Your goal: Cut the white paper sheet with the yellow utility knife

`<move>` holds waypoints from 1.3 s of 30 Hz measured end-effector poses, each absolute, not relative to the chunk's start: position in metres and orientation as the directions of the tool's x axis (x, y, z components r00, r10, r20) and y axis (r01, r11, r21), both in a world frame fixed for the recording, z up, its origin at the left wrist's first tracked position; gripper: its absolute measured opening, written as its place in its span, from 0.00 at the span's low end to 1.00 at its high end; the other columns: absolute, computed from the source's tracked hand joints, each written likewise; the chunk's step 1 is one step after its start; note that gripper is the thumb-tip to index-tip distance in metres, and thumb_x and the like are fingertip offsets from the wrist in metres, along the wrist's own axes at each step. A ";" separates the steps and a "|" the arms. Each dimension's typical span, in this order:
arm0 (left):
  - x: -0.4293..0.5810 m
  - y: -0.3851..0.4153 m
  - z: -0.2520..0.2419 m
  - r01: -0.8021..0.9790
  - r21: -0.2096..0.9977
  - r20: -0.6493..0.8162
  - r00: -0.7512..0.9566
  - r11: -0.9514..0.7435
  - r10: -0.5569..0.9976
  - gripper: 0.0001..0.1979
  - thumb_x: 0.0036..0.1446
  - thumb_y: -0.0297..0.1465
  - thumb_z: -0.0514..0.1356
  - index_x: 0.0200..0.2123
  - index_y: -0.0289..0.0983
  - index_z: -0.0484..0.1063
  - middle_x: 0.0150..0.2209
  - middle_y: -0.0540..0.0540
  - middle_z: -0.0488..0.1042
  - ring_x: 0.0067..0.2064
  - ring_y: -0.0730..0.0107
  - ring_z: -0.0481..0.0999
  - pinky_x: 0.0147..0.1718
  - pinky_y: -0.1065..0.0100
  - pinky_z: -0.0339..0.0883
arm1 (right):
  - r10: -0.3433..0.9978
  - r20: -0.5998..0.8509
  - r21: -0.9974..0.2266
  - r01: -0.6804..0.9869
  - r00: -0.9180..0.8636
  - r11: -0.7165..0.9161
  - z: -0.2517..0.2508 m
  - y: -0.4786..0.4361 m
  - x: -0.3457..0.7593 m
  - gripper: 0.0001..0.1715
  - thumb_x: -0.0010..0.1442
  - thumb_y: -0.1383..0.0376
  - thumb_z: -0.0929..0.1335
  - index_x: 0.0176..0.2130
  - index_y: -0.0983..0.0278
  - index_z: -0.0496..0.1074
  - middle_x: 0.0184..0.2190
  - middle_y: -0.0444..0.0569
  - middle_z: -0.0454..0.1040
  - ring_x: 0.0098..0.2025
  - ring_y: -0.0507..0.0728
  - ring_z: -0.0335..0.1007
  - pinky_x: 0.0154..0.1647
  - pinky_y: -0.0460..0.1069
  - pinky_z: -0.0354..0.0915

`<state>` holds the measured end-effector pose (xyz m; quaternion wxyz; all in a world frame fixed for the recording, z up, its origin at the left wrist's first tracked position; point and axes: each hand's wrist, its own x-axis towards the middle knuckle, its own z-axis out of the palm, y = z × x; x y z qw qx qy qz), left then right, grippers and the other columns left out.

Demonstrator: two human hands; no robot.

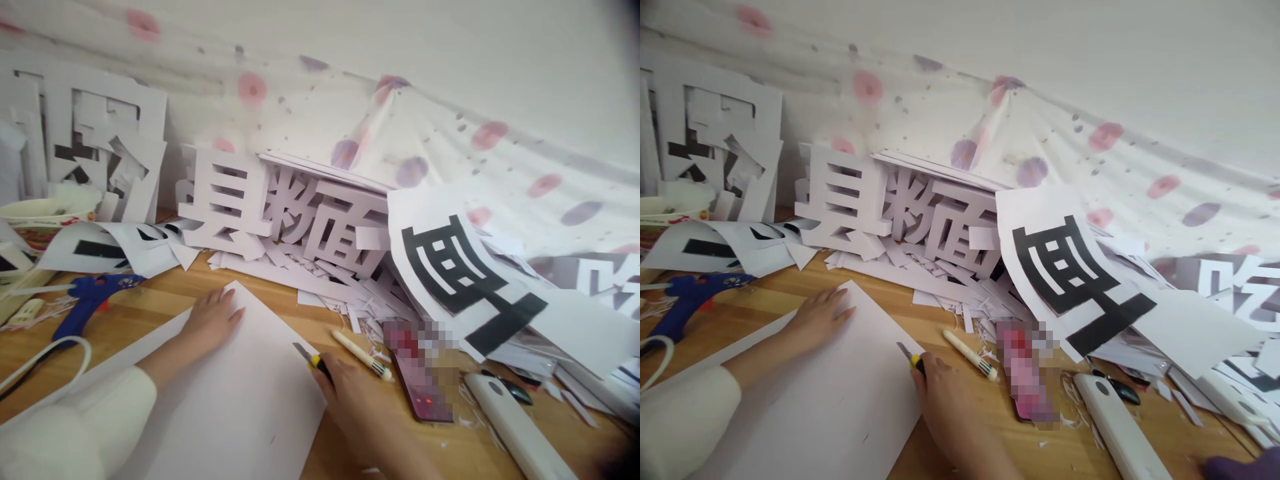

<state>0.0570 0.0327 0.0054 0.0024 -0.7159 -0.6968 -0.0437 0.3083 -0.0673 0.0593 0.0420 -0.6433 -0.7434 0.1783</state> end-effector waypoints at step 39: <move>0.066 0.039 -0.009 0.990 0.105 0.156 0.074 -0.091 0.985 0.26 0.62 0.39 0.43 0.58 0.30 0.58 0.61 0.35 0.55 0.61 0.52 0.54 0.57 0.54 0.46 | 0.975 0.076 -0.177 0.960 -0.207 0.217 0.063 -0.044 0.313 0.07 0.61 0.61 0.57 0.34 0.60 0.60 0.27 0.48 0.72 0.28 0.59 0.71 0.23 0.49 0.55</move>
